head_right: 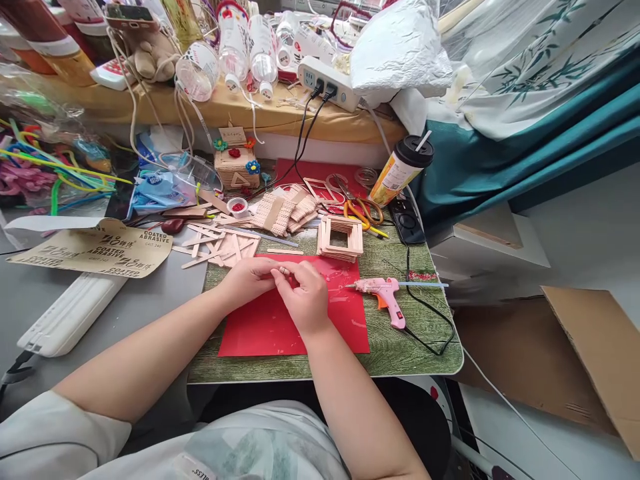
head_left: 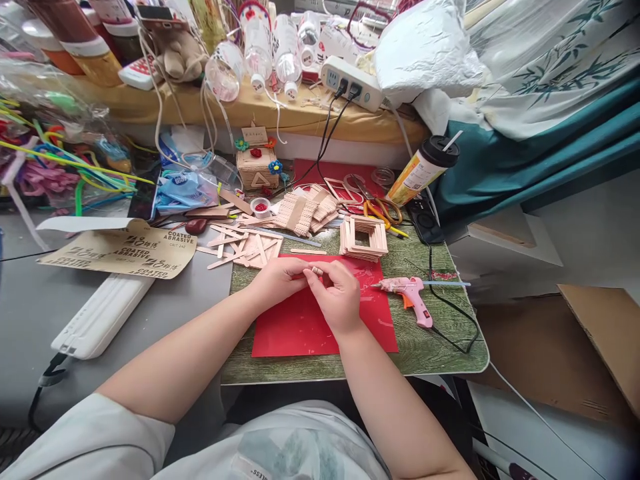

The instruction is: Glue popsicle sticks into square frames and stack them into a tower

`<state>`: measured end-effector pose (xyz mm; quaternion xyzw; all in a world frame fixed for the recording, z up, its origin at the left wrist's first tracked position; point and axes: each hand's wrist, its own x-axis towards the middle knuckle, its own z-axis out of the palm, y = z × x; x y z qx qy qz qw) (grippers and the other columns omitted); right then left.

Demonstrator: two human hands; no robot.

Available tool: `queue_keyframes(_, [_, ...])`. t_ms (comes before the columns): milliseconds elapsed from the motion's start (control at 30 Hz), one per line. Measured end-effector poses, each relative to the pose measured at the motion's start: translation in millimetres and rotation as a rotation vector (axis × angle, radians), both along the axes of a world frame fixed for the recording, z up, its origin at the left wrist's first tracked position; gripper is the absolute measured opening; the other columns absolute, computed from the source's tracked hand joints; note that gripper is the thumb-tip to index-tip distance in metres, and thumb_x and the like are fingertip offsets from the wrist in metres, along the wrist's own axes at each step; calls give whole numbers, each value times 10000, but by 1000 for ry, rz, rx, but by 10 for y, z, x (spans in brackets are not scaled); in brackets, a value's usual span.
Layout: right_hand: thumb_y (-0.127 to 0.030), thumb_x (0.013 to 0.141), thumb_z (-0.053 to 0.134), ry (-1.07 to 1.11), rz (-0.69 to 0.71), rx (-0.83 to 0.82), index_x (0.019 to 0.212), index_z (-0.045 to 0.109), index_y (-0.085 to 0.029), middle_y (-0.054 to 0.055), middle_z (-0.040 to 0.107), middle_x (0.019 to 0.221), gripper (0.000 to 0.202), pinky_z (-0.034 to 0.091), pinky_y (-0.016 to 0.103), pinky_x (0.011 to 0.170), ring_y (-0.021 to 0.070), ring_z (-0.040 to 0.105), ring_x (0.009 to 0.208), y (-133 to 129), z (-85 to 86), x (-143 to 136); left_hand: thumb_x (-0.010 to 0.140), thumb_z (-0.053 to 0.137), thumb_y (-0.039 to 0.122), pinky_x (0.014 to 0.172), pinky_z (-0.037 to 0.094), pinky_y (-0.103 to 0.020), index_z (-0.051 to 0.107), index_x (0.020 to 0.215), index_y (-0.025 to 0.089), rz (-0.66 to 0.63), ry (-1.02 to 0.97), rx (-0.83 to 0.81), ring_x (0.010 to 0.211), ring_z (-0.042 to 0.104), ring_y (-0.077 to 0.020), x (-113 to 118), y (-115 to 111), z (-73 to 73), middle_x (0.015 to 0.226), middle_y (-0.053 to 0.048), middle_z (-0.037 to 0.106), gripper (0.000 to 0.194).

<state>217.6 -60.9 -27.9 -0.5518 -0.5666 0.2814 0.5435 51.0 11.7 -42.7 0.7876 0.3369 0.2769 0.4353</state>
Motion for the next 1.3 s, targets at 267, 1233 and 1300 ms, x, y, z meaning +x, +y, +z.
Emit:
queue_keyframes(267, [-386,921,763,194,53,-107,950,808,-268,8,730,819,129,485,316,657,171,584,675,38,1,0,948,667,403,747,509,-256,720,953,184,-56,1,-161,809,661,-164,21,27,46,870,-18,729,226])
queue_keyframes(1233, [-407,925,730,231,35,-156,884,727,-240,-35,547,699,171,396,268,595,131,436,618,28,-84,-41,818,717,351,587,379,-226,536,770,194,11,138,-133,659,496,-115,36,-11,118,703,46,555,244])
queue_keyframes(1300, [-405,916,742,262,38,-165,874,723,-237,-39,540,698,175,389,260,579,123,438,615,34,-92,-34,824,734,349,630,444,-233,578,850,197,-8,103,-171,705,576,-129,32,-18,122,771,32,632,220])
